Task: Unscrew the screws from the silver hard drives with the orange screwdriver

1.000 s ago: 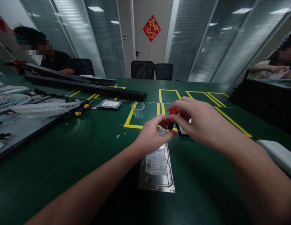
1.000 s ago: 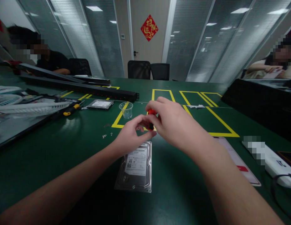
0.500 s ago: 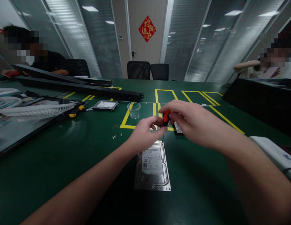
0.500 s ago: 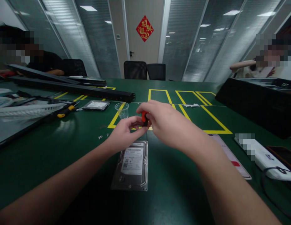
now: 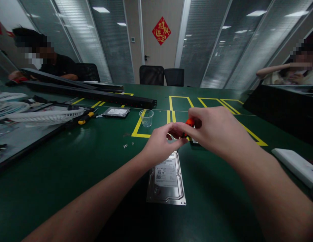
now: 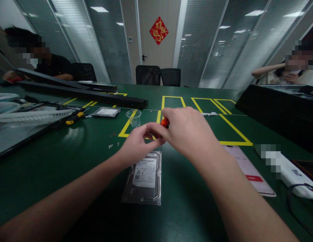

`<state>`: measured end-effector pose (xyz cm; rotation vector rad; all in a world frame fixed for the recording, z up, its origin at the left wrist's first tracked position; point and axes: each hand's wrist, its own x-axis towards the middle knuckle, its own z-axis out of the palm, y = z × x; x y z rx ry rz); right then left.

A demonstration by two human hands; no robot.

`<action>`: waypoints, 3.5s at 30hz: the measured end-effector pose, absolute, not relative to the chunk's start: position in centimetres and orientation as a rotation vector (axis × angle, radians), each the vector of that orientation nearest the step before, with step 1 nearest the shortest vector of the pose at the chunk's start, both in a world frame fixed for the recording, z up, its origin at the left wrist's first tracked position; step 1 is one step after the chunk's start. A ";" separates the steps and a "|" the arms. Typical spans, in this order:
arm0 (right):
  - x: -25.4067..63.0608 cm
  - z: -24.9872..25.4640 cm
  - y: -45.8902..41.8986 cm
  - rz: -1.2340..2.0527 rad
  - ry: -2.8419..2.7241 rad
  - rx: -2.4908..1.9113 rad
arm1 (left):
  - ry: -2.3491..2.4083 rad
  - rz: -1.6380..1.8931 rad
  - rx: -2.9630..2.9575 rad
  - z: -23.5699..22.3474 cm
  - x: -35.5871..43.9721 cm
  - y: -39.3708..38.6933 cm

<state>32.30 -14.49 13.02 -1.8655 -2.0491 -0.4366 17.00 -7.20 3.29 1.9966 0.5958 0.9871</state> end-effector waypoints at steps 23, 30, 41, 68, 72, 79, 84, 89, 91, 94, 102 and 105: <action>31.5 13.1 -14.4 -0.525 -2.052 -1.846 | 0.675 0.947 2.013 3.3 16.9 -7.3; 33.2 13.5 -15.0 -0.156 -2.212 -1.566 | 0.629 0.882 2.045 4.1 16.6 -7.0; 33.2 13.5 -14.6 -0.309 -2.139 -1.713 | 0.616 0.968 2.067 3.9 16.6 -7.4; 32.7 13.2 -14.5 -0.336 -2.099 -1.811 | 0.609 0.921 2.067 3.6 16.9 -7.4; 33.0 13.5 -14.8 -0.266 -2.159 -1.678 | 0.584 0.868 2.068 4.2 16.7 -7.4; 33.9 13.7 -14.7 -0.130 -2.253 -1.589 | 0.556 0.848 2.083 4.5 16.5 -7.4; 33.2 13.4 -14.4 -0.241 -2.154 -1.732 | 0.604 0.913 2.059 3.7 16.9 -7.6; 32.9 13.6 -14.6 -0.350 -2.133 -1.779 | 0.576 0.936 2.048 3.3 17.0 -7.4; 33.1 13.8 -14.8 -0.265 -2.179 -1.669 | 0.560 0.932 2.020 3.4 16.9 -7.4; 33.6 14.1 -15.1 -0.095 -2.281 -1.529 | 0.550 0.890 1.984 3.7 16.8 -7.2; 33.5 13.9 -14.5 -0.195 -2.213 -1.703 | 0.582 0.897 2.054 3.8 16.8 -7.6; 33.1 13.6 -14.4 -0.229 -2.142 -1.809 | 0.598 0.924 2.060 3.6 16.9 -7.6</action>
